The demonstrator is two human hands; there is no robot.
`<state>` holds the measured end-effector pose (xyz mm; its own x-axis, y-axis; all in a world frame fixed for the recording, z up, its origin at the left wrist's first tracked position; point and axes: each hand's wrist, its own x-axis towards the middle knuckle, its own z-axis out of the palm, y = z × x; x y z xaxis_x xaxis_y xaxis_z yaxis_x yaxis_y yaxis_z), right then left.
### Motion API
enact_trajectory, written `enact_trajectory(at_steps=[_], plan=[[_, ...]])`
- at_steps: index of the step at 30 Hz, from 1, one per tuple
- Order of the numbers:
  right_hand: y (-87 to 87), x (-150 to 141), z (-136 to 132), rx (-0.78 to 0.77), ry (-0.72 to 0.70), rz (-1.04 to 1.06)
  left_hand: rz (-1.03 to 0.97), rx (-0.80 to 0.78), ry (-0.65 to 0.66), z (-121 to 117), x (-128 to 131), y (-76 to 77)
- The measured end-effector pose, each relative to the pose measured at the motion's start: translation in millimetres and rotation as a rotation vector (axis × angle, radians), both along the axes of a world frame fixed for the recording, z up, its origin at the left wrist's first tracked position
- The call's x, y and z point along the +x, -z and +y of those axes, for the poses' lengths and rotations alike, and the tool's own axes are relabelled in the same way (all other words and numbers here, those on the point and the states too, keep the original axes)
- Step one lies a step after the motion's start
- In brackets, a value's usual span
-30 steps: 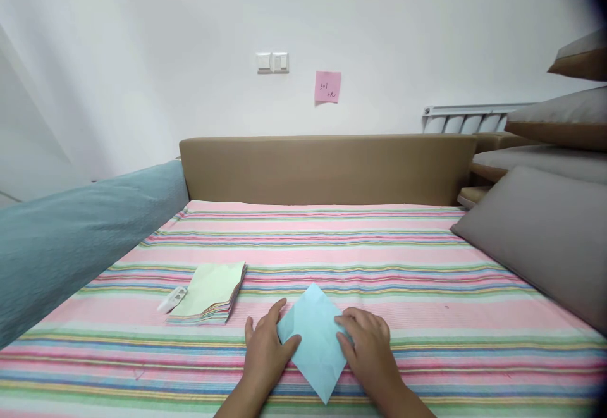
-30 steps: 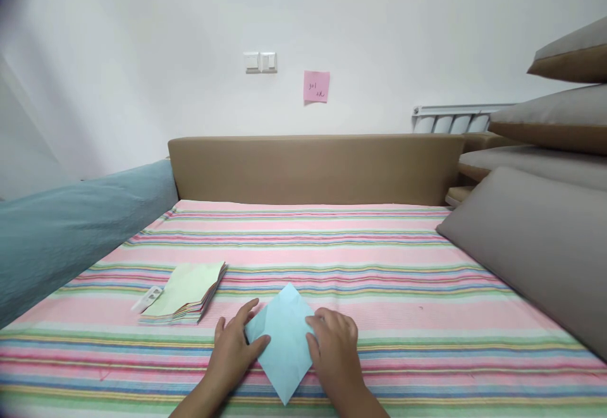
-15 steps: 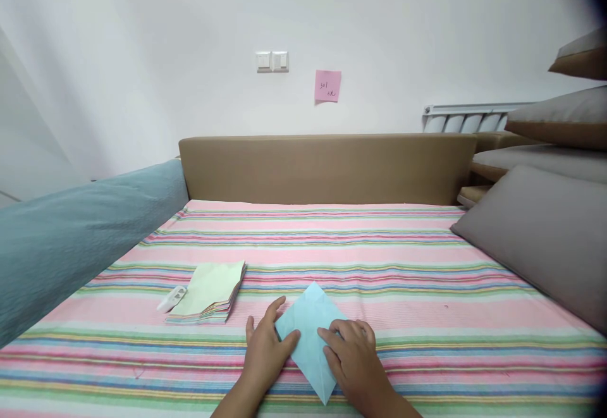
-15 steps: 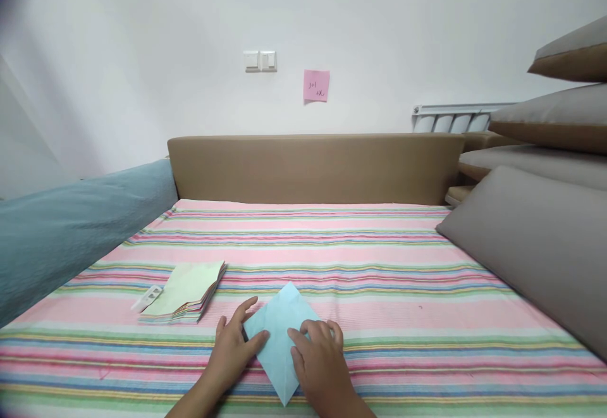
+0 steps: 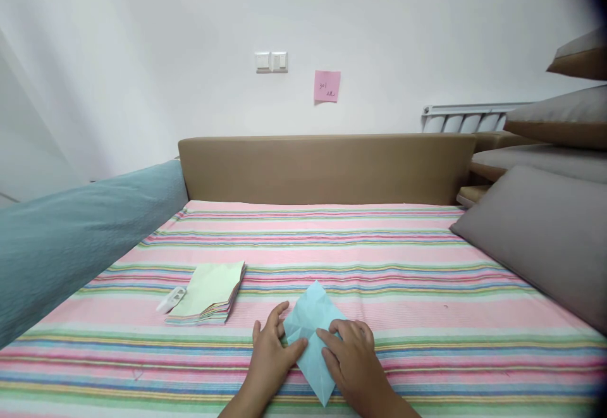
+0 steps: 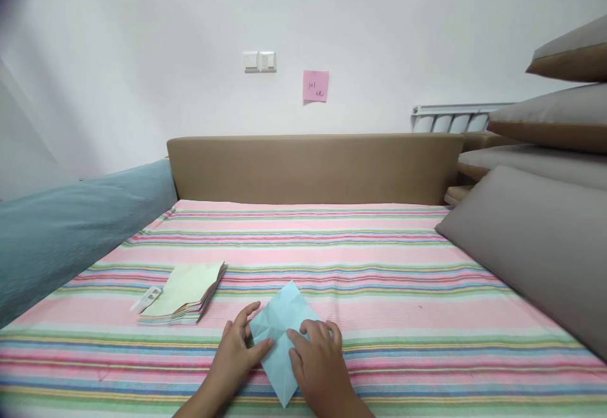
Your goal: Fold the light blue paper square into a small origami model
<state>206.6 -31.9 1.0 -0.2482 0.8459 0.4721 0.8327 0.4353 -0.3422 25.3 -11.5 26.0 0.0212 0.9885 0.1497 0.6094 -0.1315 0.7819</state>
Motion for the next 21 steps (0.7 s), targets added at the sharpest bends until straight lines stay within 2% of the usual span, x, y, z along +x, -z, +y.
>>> enact_trajectory(at_steps=[3,16,21], plan=[[0.1,0.5,0.0,-0.009,-0.004,0.01,0.058,-0.031,0.058,-1.5,2.0,-0.7],[-1.9,0.7,-0.4,-0.038,-0.011,-0.006,0.301,0.066,0.074,-8.8,7.6,-2.1],[2.1,0.6,-1.0,-0.045,0.0,-0.001,0.328,0.106,0.157,-11.2,6.8,-0.9]])
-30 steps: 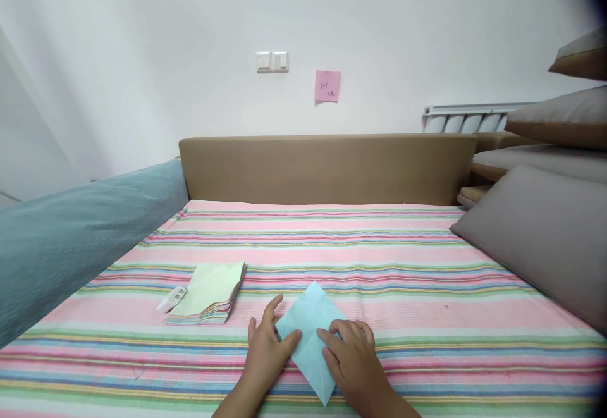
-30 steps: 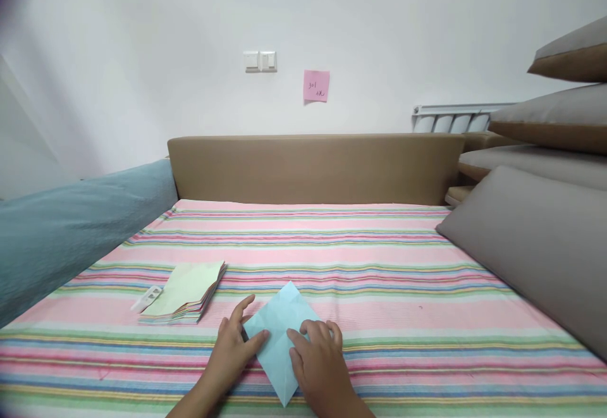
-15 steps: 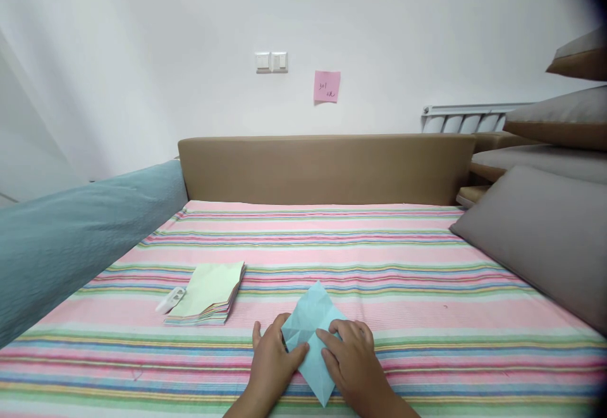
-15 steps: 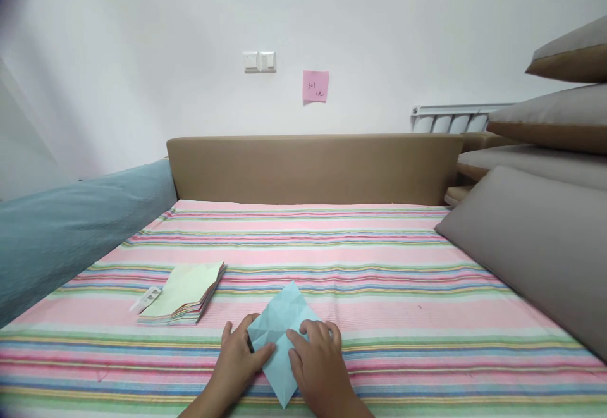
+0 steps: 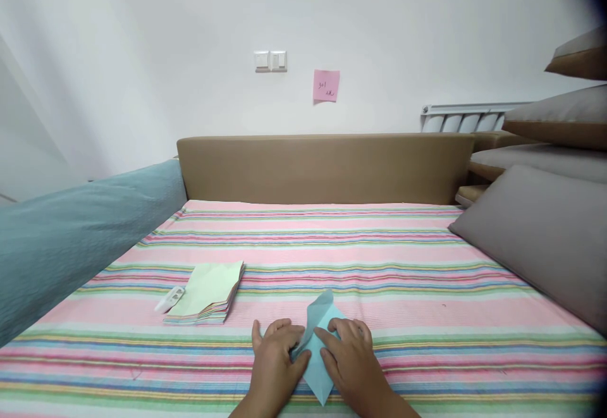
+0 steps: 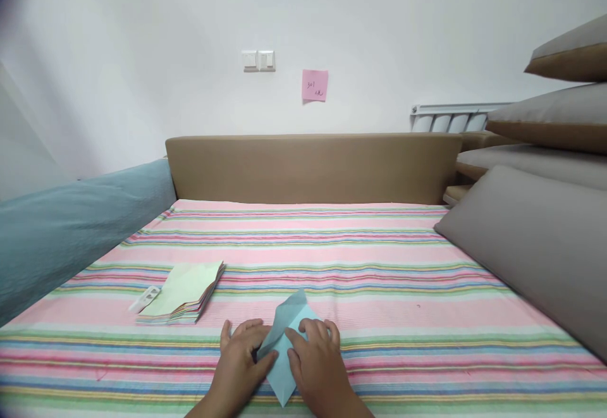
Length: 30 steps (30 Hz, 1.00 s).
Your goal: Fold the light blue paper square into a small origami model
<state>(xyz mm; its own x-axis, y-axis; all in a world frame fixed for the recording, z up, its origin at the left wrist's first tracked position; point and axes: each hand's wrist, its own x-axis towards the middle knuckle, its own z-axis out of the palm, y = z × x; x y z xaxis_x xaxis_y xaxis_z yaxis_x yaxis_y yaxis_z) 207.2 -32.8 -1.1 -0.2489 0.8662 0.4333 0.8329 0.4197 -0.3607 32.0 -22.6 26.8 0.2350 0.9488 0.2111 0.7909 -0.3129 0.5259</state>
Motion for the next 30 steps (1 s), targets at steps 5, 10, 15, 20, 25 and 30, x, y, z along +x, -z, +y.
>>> enact_trajectory(at_steps=[5,10,15,20,25,30], plan=[[0.7,0.1,1.1,-0.01,-0.012,-0.002,0.04,0.063,0.052,-1.5,-3.0,5.9],[-0.6,0.5,1.4,-0.02,-0.007,0.001,0.082,0.111,0.112,-3.8,-4.9,7.6],[-2.9,0.8,0.8,-0.019,-0.02,0.002,0.141,0.131,0.176,-7.8,-6.1,6.1],[0.4,0.5,0.9,0.003,-0.007,-0.017,0.188,0.164,0.222,-9.9,-6.9,5.1],[9.0,1.2,3.2,0.041,-0.031,-0.018,0.196,0.211,0.264,-10.2,-5.6,6.4],[7.6,0.4,1.5,0.092,-0.027,0.0,0.094,0.293,0.241,-14.1,-1.8,5.7]])
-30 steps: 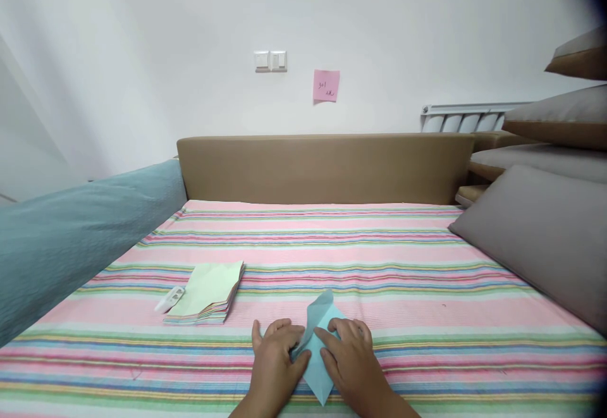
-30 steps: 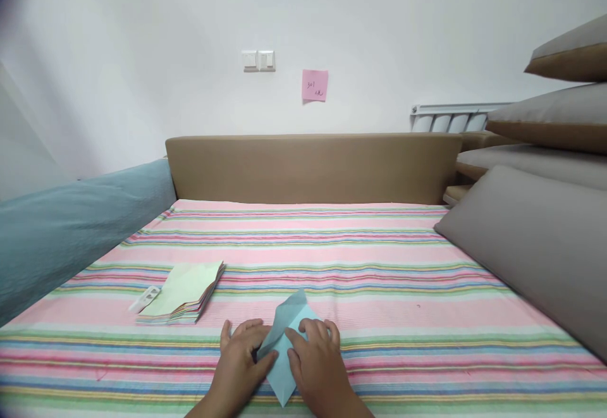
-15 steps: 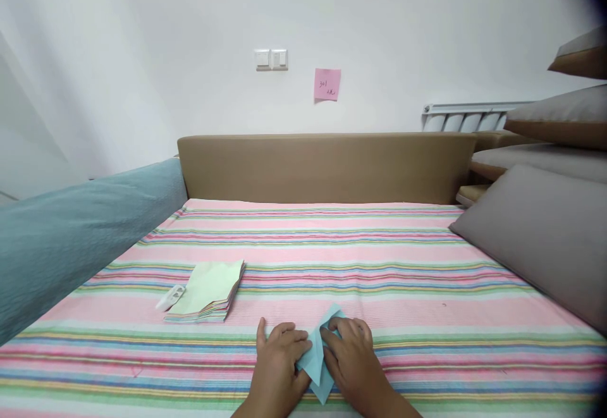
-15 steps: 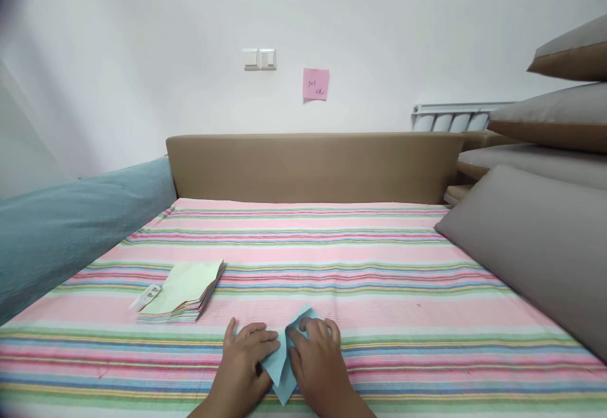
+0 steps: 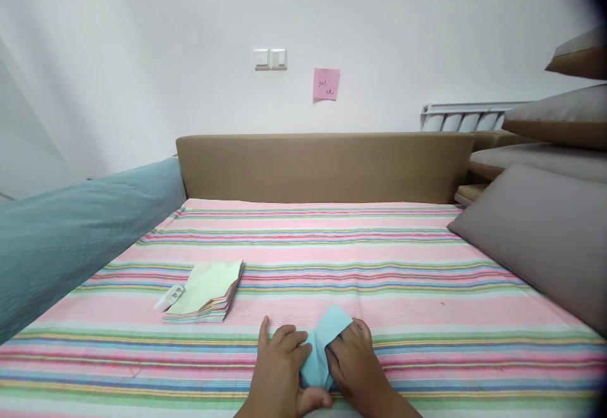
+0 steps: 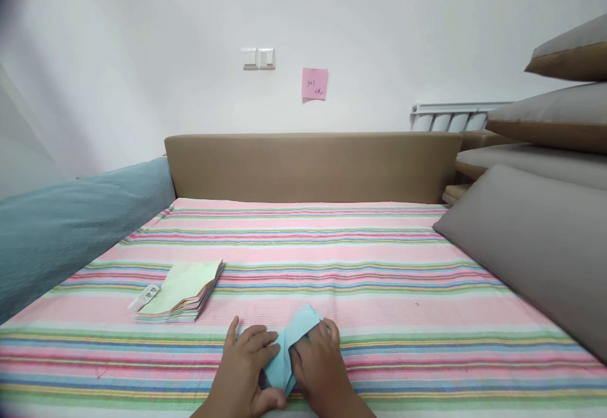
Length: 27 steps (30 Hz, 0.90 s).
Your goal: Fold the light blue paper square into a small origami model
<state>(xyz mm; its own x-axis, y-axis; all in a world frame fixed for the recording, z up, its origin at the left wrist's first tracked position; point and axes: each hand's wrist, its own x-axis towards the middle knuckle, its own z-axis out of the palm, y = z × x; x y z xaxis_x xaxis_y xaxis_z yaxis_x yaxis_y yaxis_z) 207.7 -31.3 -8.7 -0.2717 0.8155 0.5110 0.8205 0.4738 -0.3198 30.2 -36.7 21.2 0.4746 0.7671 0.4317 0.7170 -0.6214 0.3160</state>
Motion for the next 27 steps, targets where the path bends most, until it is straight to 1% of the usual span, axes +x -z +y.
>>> enact_trajectory(at_steps=[4,7,12,17,20,23,27], plan=[[-10.1,-1.3,-5.2,-0.006,-0.052,0.016,-0.039,-0.036,-0.021,-3.1,3.2,-5.4],[-14.8,-2.1,-7.5,0.003,-0.076,0.024,-0.017,-0.066,-0.045,-2.7,3.7,-7.7],[-14.2,-2.8,-8.0,0.025,-0.094,0.021,0.066,-0.116,-0.096,1.3,1.9,-7.0],[-15.0,-3.5,-8.3,0.02,-0.101,0.018,0.058,-0.16,-0.161,2.8,3.9,-7.7],[-16.2,-1.9,-7.7,0.031,-0.064,0.045,0.06,-0.153,-0.165,2.0,5.5,-9.5],[-16.0,2.8,-5.5,0.032,0.016,0.083,0.063,-0.137,-0.166,1.2,6.2,-10.6],[-11.5,10.1,-0.3,-0.015,0.141,0.154,0.046,-0.128,-0.167,1.8,5.8,-9.4]])
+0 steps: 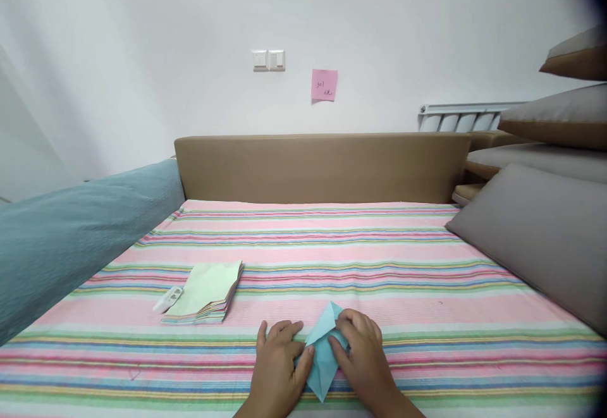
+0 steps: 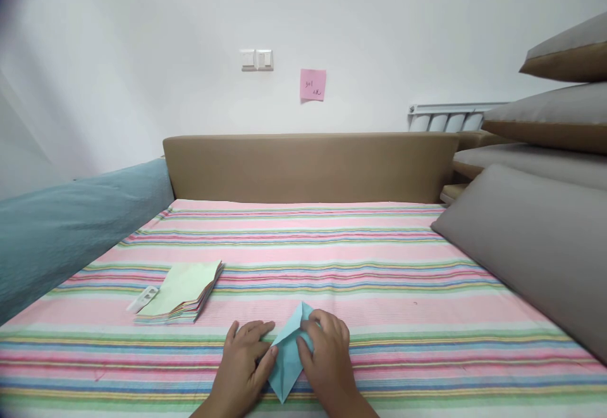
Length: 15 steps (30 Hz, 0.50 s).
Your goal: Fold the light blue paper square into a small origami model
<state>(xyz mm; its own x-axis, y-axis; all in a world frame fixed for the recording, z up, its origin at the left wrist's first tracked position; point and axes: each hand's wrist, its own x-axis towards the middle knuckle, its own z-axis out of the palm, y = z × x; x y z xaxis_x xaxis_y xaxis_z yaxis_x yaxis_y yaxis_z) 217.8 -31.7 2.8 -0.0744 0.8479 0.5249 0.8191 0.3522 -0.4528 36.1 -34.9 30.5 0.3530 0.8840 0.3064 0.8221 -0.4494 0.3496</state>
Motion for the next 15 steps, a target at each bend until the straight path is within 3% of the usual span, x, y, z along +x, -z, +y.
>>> enact_trajectory(at_steps=[5,10,15], plan=[[9.4,4.5,6.2,-0.026,0.132,0.136,0.0,-0.033,0.015,3.0,-1.4,2.9],[13.9,7.6,10.6,-0.134,0.09,0.242,-0.004,-0.067,0.01,4.2,-1.9,2.6],[14.0,9.0,11.9,-0.141,0.044,0.326,-0.01,-0.091,0.003,3.9,-1.6,1.9]])
